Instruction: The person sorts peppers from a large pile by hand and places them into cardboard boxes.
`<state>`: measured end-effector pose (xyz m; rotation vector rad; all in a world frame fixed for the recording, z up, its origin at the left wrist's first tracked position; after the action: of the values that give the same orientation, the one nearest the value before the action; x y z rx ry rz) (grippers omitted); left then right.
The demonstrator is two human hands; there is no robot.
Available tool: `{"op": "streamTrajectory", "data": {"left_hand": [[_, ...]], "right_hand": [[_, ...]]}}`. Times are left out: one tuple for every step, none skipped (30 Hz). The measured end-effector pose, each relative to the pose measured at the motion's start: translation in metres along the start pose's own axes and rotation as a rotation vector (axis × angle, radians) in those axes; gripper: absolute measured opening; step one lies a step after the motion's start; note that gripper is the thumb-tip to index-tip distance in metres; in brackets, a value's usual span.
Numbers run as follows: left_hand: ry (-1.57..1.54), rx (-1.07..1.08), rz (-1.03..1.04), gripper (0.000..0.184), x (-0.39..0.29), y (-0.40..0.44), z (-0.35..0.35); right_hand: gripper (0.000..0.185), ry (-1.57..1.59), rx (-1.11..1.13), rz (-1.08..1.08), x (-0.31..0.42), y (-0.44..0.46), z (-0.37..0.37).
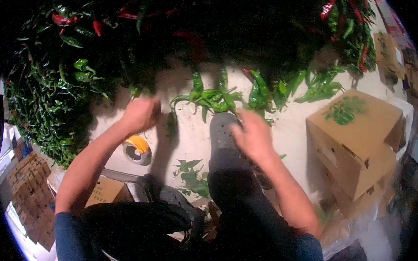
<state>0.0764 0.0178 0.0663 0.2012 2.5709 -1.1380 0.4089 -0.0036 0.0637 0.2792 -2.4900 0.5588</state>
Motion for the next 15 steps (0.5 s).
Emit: {"op": "streamTrajectory", "data": {"left_hand": [[-0.02, 0.198, 0.077, 0.024, -0.001, -0.017, 0.012], [-0.042, 0.469, 0.161, 0.031, 0.015, -0.03, 0.045], [-0.153, 0.544, 0.199, 0.036, 0.004, -0.05, 0.056], [-0.008, 0.721, 0.127, 0.041, -0.02, -0.059, 0.048], [0.05, 0.664, 0.034, 0.046, -0.024, -0.055, 0.056], [0.107, 0.61, -0.06, 0.051, -0.024, -0.051, 0.069], [-0.032, 0.261, -0.093, 0.054, -0.025, -0.044, 0.069], [-0.17, -0.09, -0.128, 0.058, -0.023, -0.041, 0.067], [-0.299, -0.172, -0.241, 0.059, -0.021, -0.03, 0.068], [-0.322, -0.235, -0.261, 0.059, -0.023, -0.025, 0.072], [-0.346, -0.3, -0.281, 0.06, -0.024, -0.019, 0.08], [-0.369, -0.37, -0.303, 0.061, -0.023, -0.013, 0.086], [-0.38, -0.278, -0.328, 0.064, -0.023, -0.009, 0.091], [-0.399, -0.308, -0.317, 0.064, -0.019, -0.006, 0.1], [-0.419, -0.336, -0.307, 0.063, -0.013, -0.002, 0.111]], "right_hand": [[0.052, -0.069, -0.085, 0.09, -0.018, -0.005, -0.005], [0.057, -0.138, -0.172, 0.174, -0.032, -0.008, -0.011], [0.062, -0.189, -0.197, 0.194, -0.043, -0.011, -0.015], [0.066, -0.239, -0.218, 0.214, -0.052, -0.015, -0.017], [0.071, -0.288, -0.23, 0.237, -0.057, -0.022, -0.018], [0.073, -0.313, -0.233, 0.186, -0.058, -0.028, -0.016], [0.076, -0.336, -0.24, 0.132, -0.055, -0.031, -0.013], [0.079, -0.358, -0.247, 0.075, -0.051, -0.032, -0.009], [0.08, -0.366, -0.278, 0.023, -0.046, -0.031, 0.0], [0.082, -0.388, -0.215, 0.047, -0.036, -0.028, 0.003], [0.084, -0.416, -0.197, 0.041, -0.03, -0.025, 0.008], [0.086, -0.444, -0.182, 0.031, -0.03, -0.02, 0.015], [0.087, -0.456, -0.159, 0.053, -0.039, -0.017, 0.028], [0.088, -0.475, -0.161, 0.056, -0.042, -0.014, 0.035], [0.084, -0.471, -0.141, 0.065, -0.048, -0.012, 0.041]]}}
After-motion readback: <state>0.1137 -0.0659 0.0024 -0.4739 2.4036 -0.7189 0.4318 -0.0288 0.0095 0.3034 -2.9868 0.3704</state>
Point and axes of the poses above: each hand's wrist, its own y-axis towards the middle knuckle, its own z-axis out of the palm, x = y × z, the point moved 2 cm from there along y, towards the middle knuckle, and after that the axes turned 7 degrees about -y, right-handed, at the moved point
